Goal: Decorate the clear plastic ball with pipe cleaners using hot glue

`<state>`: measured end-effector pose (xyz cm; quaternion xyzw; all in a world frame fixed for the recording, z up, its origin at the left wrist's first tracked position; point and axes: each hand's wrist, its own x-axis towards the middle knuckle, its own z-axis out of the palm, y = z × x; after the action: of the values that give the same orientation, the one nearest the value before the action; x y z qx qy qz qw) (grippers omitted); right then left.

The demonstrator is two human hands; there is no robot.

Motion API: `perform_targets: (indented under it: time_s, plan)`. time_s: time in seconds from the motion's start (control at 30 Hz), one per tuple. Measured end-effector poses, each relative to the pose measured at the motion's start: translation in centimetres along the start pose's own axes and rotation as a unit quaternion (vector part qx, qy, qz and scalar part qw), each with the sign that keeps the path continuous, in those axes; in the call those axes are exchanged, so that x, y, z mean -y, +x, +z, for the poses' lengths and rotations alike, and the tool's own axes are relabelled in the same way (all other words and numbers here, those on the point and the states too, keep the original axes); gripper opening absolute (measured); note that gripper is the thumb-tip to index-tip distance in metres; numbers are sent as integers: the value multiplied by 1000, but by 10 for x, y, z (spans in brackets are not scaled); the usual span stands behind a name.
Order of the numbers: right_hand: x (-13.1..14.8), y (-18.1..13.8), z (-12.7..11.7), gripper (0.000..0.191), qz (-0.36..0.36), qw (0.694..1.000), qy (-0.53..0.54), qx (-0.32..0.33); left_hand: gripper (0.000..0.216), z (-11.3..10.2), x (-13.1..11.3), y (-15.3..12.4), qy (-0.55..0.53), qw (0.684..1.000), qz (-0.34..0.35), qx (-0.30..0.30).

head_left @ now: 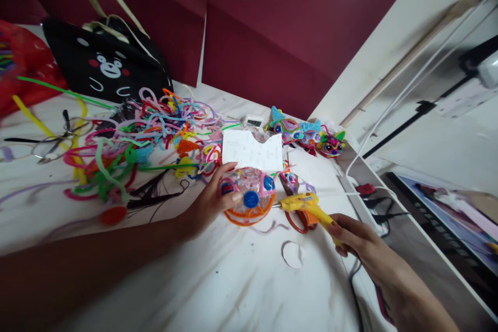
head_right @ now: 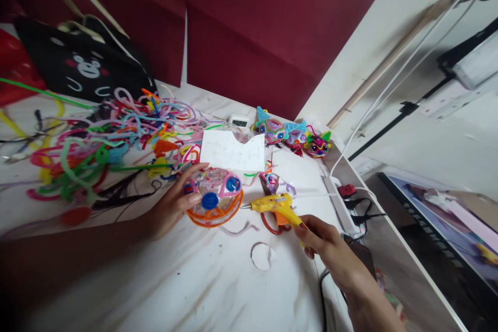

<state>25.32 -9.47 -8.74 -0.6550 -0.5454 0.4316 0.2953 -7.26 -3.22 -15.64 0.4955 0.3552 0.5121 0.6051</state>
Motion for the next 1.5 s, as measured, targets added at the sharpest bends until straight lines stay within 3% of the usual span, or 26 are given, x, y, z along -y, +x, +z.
perform_targets:
  time_s: [0.1, 0.3, 0.53, 0.7, 0.83, 0.97, 1.1, 1.3, 1.5]
  plan:
    - [8, -20, 2, 30, -21, 996, 76, -33, 70, 1, 0, 1, -18, 1000, -8, -14]
    - [17, -43, 19, 28, -97, 976, 192, -36, 75, 3, -3, 2, -30, 999, -31, -33]
    - [13, -56, 51, 26, -127, 977, 48, -163, 79, 7, -7, 1, -53, 997, -41, -33]
    - [16, -58, 75, 29, -190, 954, 27, -230, 79, 8, -7, 1, -55, 997, -45, -33]
    - [19, -62, 86, 28, -202, 944, 8, -261, 83, 8, -9, 1, -71, 995, -60, -30]
    - [16, -64, 92, 19, -172, 951, -52, -251, 83, 10, -11, 0, -83, 994, -63, -33]
    - [13, -61, 94, 17, -214, 942, -111, -233, 78, 11, -12, -1, -89, 994, -59, -29]
    - [2, -55, 93, 27, -199, 944, -165, -207, 76, 12, -13, -1, -82, 993, -76, -28]
    - [-9, -45, 90, 29, -285, 908, -235, -198, 79, 12, -17, 0, -87, 992, -89, -27]
